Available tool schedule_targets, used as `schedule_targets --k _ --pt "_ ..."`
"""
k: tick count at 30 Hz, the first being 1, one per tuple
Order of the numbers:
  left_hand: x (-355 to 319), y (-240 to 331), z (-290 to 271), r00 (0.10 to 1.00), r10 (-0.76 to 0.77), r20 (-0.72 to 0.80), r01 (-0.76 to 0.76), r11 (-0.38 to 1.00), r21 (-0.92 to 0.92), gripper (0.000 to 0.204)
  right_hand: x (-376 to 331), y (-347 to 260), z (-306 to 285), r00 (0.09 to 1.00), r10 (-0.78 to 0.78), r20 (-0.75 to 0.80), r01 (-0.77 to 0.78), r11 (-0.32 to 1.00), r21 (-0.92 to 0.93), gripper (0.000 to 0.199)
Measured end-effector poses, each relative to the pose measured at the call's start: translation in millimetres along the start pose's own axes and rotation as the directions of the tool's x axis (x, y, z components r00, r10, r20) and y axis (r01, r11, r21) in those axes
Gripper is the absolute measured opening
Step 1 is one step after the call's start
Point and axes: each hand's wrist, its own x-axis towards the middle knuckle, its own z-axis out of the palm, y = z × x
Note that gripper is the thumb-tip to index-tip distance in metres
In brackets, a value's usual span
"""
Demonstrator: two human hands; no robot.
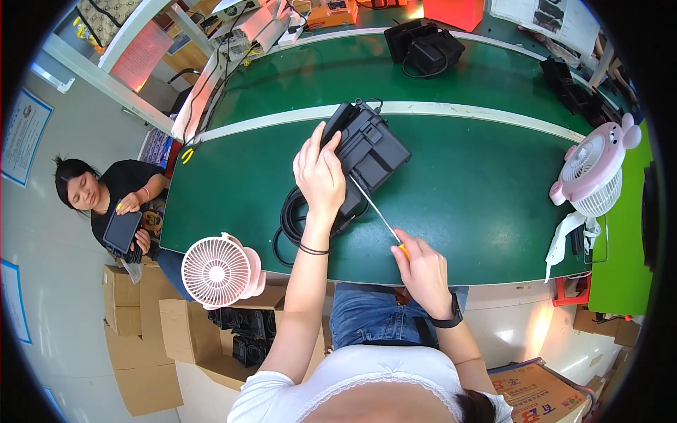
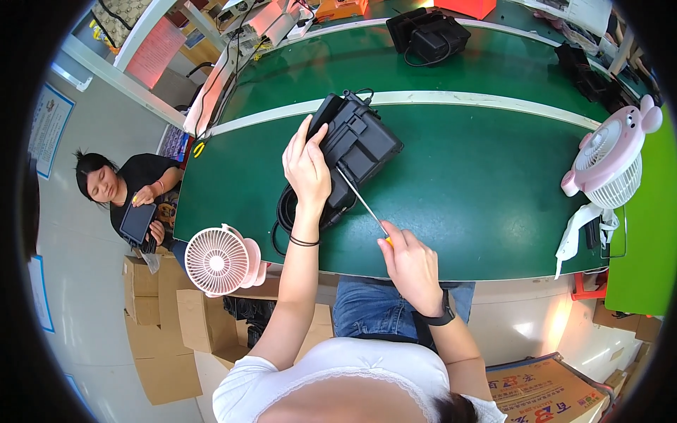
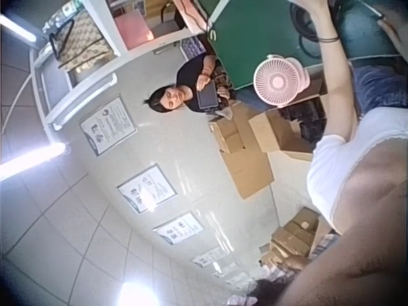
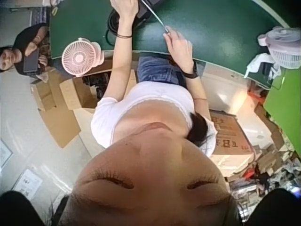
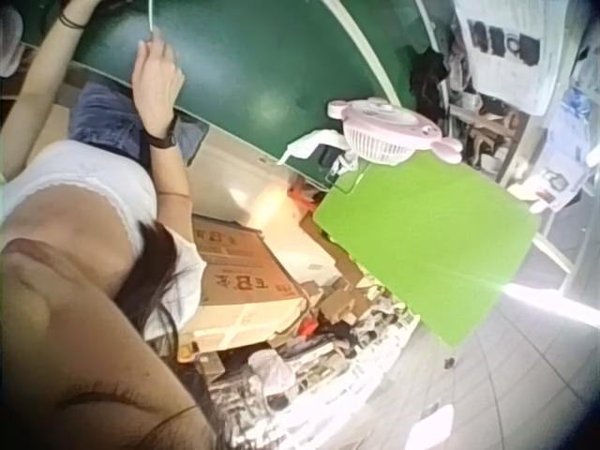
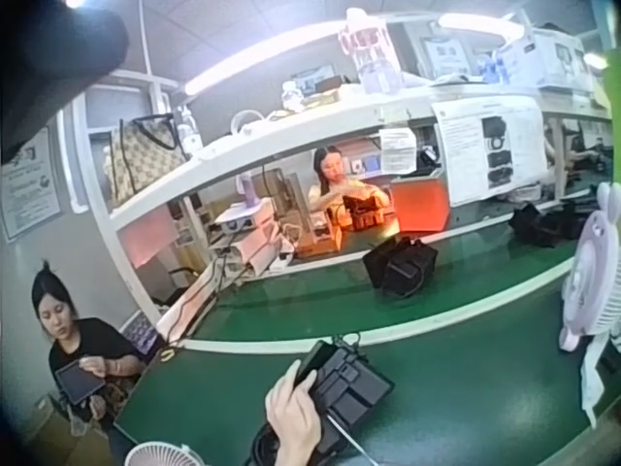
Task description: Assemble small solar panel components into a storage case and secure with screws.
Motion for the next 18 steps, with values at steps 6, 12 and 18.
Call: schedule_targets --k 6,12,18 --pt "0 0 1 1.000 -0.001 0.003 0.001 1.000 0.002 0.036 0 -3 3 0.993 -0.063 -0.103 0.043 0.982 -0.185 0.031" --pt "0 -1 2 1.000 0.002 -0.009 -0.002 1.000 -0.014 0.037 -2 10 18 0.998 -0.056 -0.041 0.057 0.998 0.014 0.029" --pt "0 0 2 1.000 0.012 -0.003 -0.012 1.000 -0.023 0.037 10 25 1 0.690 -0.031 0.723 -0.715 -0.184 0.674 0.042"
